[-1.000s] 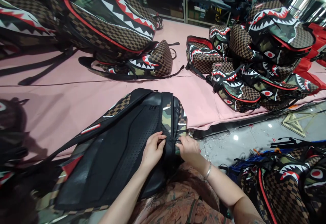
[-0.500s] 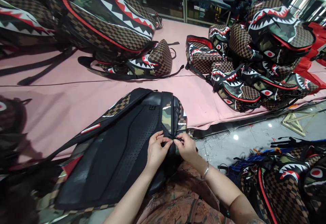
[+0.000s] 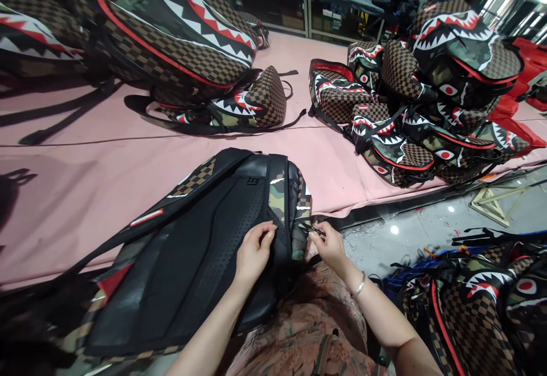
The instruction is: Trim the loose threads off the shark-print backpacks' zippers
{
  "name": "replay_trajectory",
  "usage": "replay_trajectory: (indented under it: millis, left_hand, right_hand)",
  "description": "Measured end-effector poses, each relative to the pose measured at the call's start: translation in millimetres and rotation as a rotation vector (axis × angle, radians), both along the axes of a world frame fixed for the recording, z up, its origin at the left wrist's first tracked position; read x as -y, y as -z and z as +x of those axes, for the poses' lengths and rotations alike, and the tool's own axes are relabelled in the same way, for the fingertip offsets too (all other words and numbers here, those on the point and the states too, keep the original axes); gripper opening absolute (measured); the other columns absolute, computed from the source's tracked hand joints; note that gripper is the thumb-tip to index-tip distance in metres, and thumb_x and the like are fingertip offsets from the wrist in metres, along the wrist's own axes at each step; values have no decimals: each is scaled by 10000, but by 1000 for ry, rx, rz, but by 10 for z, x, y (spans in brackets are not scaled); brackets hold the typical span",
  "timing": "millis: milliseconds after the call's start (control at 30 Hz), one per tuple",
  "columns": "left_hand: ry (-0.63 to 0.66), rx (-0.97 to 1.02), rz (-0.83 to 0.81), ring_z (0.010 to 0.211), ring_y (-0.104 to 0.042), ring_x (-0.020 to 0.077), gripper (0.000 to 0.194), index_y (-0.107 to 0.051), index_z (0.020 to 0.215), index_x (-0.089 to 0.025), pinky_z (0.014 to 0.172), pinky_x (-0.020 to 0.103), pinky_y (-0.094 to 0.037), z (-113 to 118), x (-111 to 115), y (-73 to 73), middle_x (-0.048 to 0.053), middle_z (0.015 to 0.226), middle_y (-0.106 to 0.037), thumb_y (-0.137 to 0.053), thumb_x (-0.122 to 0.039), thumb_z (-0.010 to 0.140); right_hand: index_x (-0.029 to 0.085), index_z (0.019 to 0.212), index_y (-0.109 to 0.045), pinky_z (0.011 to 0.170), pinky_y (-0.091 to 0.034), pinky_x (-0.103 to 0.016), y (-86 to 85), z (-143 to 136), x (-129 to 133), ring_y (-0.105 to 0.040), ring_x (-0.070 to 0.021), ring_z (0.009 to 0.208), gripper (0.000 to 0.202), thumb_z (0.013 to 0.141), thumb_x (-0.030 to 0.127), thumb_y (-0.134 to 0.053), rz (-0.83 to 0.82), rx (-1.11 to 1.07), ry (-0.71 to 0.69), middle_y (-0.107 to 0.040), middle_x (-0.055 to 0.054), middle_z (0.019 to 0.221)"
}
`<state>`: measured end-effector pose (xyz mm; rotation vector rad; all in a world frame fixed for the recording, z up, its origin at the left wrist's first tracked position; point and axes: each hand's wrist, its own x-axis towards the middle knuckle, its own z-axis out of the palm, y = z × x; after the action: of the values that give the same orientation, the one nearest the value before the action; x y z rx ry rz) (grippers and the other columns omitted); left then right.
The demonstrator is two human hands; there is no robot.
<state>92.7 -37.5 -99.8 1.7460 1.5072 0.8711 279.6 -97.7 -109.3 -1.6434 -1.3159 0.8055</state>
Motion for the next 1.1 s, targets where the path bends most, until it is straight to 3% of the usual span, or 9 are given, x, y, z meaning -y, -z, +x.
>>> replay_trajectory:
  millis: [133, 233, 333, 567, 767, 867, 967, 1100]
  left_hand:
    - [33, -270, 73, 1078, -473, 338, 336, -611, 851, -121, 930, 457, -384, 165, 30, -127, 184, 1150, -514, -596, -425, 708]
    - [-2, -399, 57, 1056, -467, 351, 225, -611, 774, -120, 857, 474, -418, 256, 43, -176, 183, 1185, -488, -508, -320, 774]
    - [-22, -355, 20, 1054, -477, 330, 213, -590, 701, -158, 835, 477, -426, 259, 11, -150, 141, 1154, -522, -426, -248, 802]
    - [-30, -194, -53, 996, -538, 266, 181, -525, 650, -186, 877, 407, -431, 141, -125, -12, 131, 1013, -580, -417, -258, 776]
    - [-46, -71, -81, 985, -531, 277, 161, -488, 598, -206, 904, 438, -405, 150, -155, 3, 121, 964, -572, -441, -283, 731]
    - [-61, 7, -87, 993, -520, 281, 153, -474, 581, -212, 923, 454, -382, 154, -159, -20, 120, 950, -578, -454, -289, 711]
    - [-53, 111, -97, 971, -535, 260, 189, -498, 631, -205, 913, 435, -395, 75, -77, -149, 110, 952, -605, -449, -357, 731]
    - [160, 452, -302, 739, -586, 223, 496, -433, 507, -208, 721, 380, -485, -181, 242, -461, 90, 712, -625, -285, -564, 819]
  right_hand:
    - [176, 935, -568, 740, -503, -258, 47, -22, 90, -618, -148, 811, 226, 834, 366, -498, 23, 20, 7, -639, -35, 882]
    - [184, 950, -571, 719, -493, -246, -5, -58, 67, -614, -149, 797, 214, 842, 352, -496, 41, 110, 10, -638, -30, 871]
    - [187, 968, -573, 702, -476, -238, -62, -94, 15, -608, -150, 778, 193, 853, 322, -497, 39, 248, -13, -642, -27, 876]
    - [196, 992, -580, 760, -426, -258, -116, -190, -116, -590, -173, 842, 160, 883, 277, -494, 67, 623, -141, -636, -39, 888]
    - [201, 979, -585, 706, -415, -261, -221, -237, -221, -578, -173, 774, 181, 900, 318, -471, 65, 758, -221, -621, -46, 855]
    - [203, 924, -602, 731, -413, -253, -232, -206, -248, -580, -164, 792, 154, 893, 290, -479, 46, 636, -215, -629, -40, 849]
    - [197, 880, -607, 754, -419, -255, -209, -122, -201, -582, -159, 822, 137, 862, 281, -501, 18, 302, -149, -638, -25, 855]
    - [169, 866, -597, 687, -454, -258, -182, -39, 84, -588, -149, 738, 234, 827, 379, -502, -79, -211, -74, -627, -17, 776]
